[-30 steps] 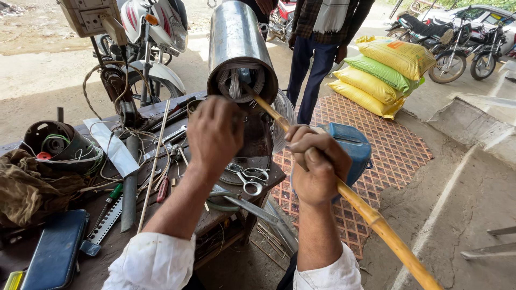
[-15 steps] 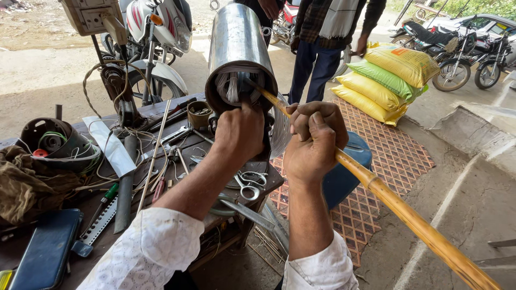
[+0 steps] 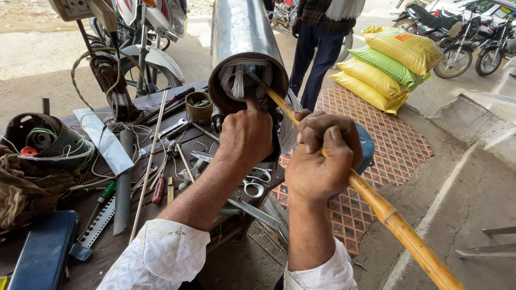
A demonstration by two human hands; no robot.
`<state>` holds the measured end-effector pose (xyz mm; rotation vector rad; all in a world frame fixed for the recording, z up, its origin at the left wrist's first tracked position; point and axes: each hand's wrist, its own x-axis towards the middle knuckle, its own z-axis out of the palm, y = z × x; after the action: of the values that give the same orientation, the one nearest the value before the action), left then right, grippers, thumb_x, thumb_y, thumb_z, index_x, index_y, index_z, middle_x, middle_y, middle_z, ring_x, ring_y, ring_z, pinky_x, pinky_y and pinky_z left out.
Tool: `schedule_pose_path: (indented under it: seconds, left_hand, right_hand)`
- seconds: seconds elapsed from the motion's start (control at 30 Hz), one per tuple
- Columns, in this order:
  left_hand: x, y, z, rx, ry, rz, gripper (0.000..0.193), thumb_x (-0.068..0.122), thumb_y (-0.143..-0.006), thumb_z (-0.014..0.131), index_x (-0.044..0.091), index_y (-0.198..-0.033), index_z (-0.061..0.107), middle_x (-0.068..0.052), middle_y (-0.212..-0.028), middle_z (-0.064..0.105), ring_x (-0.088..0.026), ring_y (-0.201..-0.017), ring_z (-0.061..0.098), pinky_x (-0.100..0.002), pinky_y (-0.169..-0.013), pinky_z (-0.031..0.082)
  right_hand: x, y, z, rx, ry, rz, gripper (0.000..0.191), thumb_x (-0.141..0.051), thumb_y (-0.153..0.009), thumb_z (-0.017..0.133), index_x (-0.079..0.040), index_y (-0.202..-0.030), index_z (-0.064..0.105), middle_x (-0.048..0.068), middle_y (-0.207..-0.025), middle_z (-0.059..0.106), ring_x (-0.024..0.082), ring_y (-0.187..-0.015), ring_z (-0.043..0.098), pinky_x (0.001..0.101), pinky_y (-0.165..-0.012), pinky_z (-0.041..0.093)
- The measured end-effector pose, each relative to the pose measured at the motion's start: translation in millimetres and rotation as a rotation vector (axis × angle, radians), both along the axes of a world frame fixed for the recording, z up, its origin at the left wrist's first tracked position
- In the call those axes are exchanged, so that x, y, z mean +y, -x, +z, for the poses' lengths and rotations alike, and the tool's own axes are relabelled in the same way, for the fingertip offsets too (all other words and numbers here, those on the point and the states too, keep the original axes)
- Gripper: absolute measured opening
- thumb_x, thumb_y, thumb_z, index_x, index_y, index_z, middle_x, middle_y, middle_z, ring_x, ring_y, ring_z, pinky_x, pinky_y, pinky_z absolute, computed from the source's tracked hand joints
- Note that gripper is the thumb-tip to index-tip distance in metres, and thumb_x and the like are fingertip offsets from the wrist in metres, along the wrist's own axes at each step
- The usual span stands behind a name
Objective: The person winds white wire around a large horizontal metal drum mounted on a workbench, using a long bamboo stick to guide and press the coils, and occasionally rearranges the wound wire by hand.
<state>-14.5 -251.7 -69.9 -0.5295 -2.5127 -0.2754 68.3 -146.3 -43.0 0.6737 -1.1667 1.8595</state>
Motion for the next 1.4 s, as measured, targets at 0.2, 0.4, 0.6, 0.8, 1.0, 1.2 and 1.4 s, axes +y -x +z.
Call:
schedule_pose_path:
  seconds: [0.2, 0.4, 0.6, 0.8, 1.0, 1.2, 1.4]
  left_hand:
    - [-1, 0, 0, 0.008, -0.028, -0.006, 0.023, 0.016, -0.073, 0.071, -0.003, -0.085, 0.078, -0.030, -0.096, 0.061, -0.036, -0.062, 0.074, -0.045, -0.051, 0.059]
    - [-3, -4, 4, -0.035, -0.031, -0.017, 0.021, 0.016, -0.074, 0.070, -0.001, -0.084, 0.079, -0.032, -0.099, 0.060, -0.037, -0.063, 0.074, -0.045, -0.051, 0.060]
    - [-3, -4, 3, -0.021, -0.031, -0.014, 0.025, 0.018, -0.076, 0.071, -0.005, -0.085, 0.078, -0.032, -0.100, 0.060, -0.036, -0.062, 0.075, -0.044, -0.050, 0.060]
    - [-2, -3, 2, -0.042, -0.019, -0.001, 0.024, 0.018, -0.073, 0.073, -0.003, -0.084, 0.078, -0.030, -0.098, 0.061, -0.037, -0.065, 0.074, -0.046, -0.054, 0.060]
    - [-4, -4, 4, -0.055, -0.021, 0.001, 0.024, 0.017, -0.070, 0.074, -0.002, -0.084, 0.078, -0.032, -0.102, 0.061, -0.037, -0.065, 0.075, -0.045, -0.055, 0.061]
    - [-3, -4, 3, -0.012, -0.041, 0.001, 0.027, 0.017, -0.069, 0.074, -0.004, -0.085, 0.077, -0.035, -0.103, 0.060, -0.037, -0.061, 0.074, -0.045, -0.051, 0.060]
    - [-4, -2, 0, -0.030, -0.053, -0.011, 0.026, 0.017, -0.071, 0.074, -0.003, -0.086, 0.078, -0.033, -0.103, 0.060, -0.039, -0.066, 0.074, -0.046, -0.057, 0.060]
  right_hand:
    - [1, 0, -4, 0.015, 0.000, -0.011, 0.020, -0.019, -0.099, 0.046, -0.005, -0.088, 0.054, 0.002, -0.062, 0.038, 0.016, -0.067, 0.044, 0.0431, -0.089, 0.049]
    - [1, 3, -5, 0.022, -0.028, -0.002, 0.020, -0.021, -0.100, 0.047, -0.006, -0.089, 0.054, 0.002, -0.062, 0.037, 0.016, -0.066, 0.043, 0.0417, -0.090, 0.048]
    - [-2, 4, -9, 0.047, -0.152, -0.031, 0.027, -0.022, -0.101, 0.046, 0.000, -0.093, 0.059, 0.000, -0.063, 0.035, 0.011, -0.061, 0.036, 0.0385, -0.086, 0.046]
    - [-6, 4, -15, 0.039, -0.061, -0.002, 0.021, -0.021, -0.102, 0.047, -0.003, -0.094, 0.056, 0.002, -0.062, 0.035, 0.015, -0.065, 0.040, 0.0387, -0.089, 0.045]
    - [-3, 5, -23, 0.056, -0.007, 0.007, 0.020, -0.023, -0.100, 0.047, -0.006, -0.094, 0.056, 0.000, -0.060, 0.031, 0.015, -0.066, 0.040, 0.0431, -0.090, 0.045]
    - [-2, 2, -30, 0.047, 0.013, -0.011, 0.023, -0.023, -0.099, 0.046, -0.005, -0.094, 0.059, 0.000, -0.058, 0.030, 0.017, -0.066, 0.041, 0.0450, -0.093, 0.045]
    - [-5, 0, -28, 0.065, -0.011, -0.014, 0.023, -0.022, -0.100, 0.046, -0.004, -0.091, 0.057, 0.000, -0.060, 0.031, 0.017, -0.066, 0.041, 0.0420, -0.089, 0.045]
